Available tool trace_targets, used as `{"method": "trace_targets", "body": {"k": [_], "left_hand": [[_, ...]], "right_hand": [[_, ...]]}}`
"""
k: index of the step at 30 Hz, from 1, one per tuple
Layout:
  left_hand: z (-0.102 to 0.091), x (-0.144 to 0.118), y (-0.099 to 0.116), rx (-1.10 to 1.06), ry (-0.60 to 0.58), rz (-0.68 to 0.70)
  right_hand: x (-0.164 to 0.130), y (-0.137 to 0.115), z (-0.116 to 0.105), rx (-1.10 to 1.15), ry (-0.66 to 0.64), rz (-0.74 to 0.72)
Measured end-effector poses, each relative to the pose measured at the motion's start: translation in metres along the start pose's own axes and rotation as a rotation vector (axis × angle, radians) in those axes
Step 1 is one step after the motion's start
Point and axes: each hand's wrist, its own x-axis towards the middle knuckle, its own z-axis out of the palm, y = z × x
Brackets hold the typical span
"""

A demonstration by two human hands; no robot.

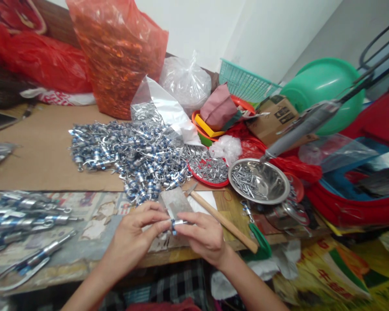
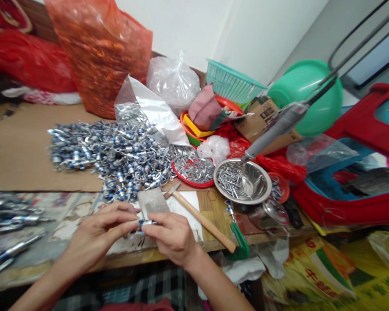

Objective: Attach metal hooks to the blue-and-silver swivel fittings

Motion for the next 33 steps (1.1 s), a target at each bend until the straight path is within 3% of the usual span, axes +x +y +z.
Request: {"method": "trace_targets", "body": {"k": [3, 7, 9, 11, 14, 16, 19, 22, 25, 30, 33], "left_hand": [[0.004, -0.002, 0.000, -0.109, -0.029, -0.166], [0.015, -0.007, -0.004, -0.404, 0.043, -0.382], [0.019, -0.008, -0.007, -0.519, 0.065, -0.432], [0.020, -0.007, -0.011, -0.570, 0.063, -0.451], [0.017, -0.003, -0.017, -0.613, 0.005, -0.450], [0.013, 0.000, -0.018, -0.627, -0.050, -0.445], [0.009, 0.005, -0.017, -0.648, -0.160, -0.445], [0.007, 0.011, -0.018, -0.699, -0.245, -0.438], [0.006, 0.016, -0.021, -0.723, -0.259, -0.450], [0.005, 0.018, -0.027, -0.751, -0.226, -0.456], [0.006, 0.018, -0.028, -0.752, -0.216, -0.451]], "right_hand": [[-0.001, -0.002, 0.010, 0.150, 0.084, 0.155], [-0.001, -0.012, 0.016, 0.230, 0.150, 0.365], [0.002, -0.016, 0.012, 0.226, 0.095, 0.434], [0.009, -0.011, 0.004, 0.218, -0.049, 0.469], [0.024, 0.024, -0.010, -0.029, -0.163, 0.568], [0.034, 0.060, -0.016, -0.389, -0.190, 0.733], [0.048, 0.113, -0.016, -0.515, -0.269, 0.831], [0.057, 0.143, -0.007, -0.540, -0.334, 0.865], [0.060, 0.153, 0.000, -0.533, -0.348, 0.872], [0.053, 0.158, -0.010, -0.423, -0.282, 0.854], [0.047, 0.142, -0.018, -0.334, -0.183, 0.845]]}}
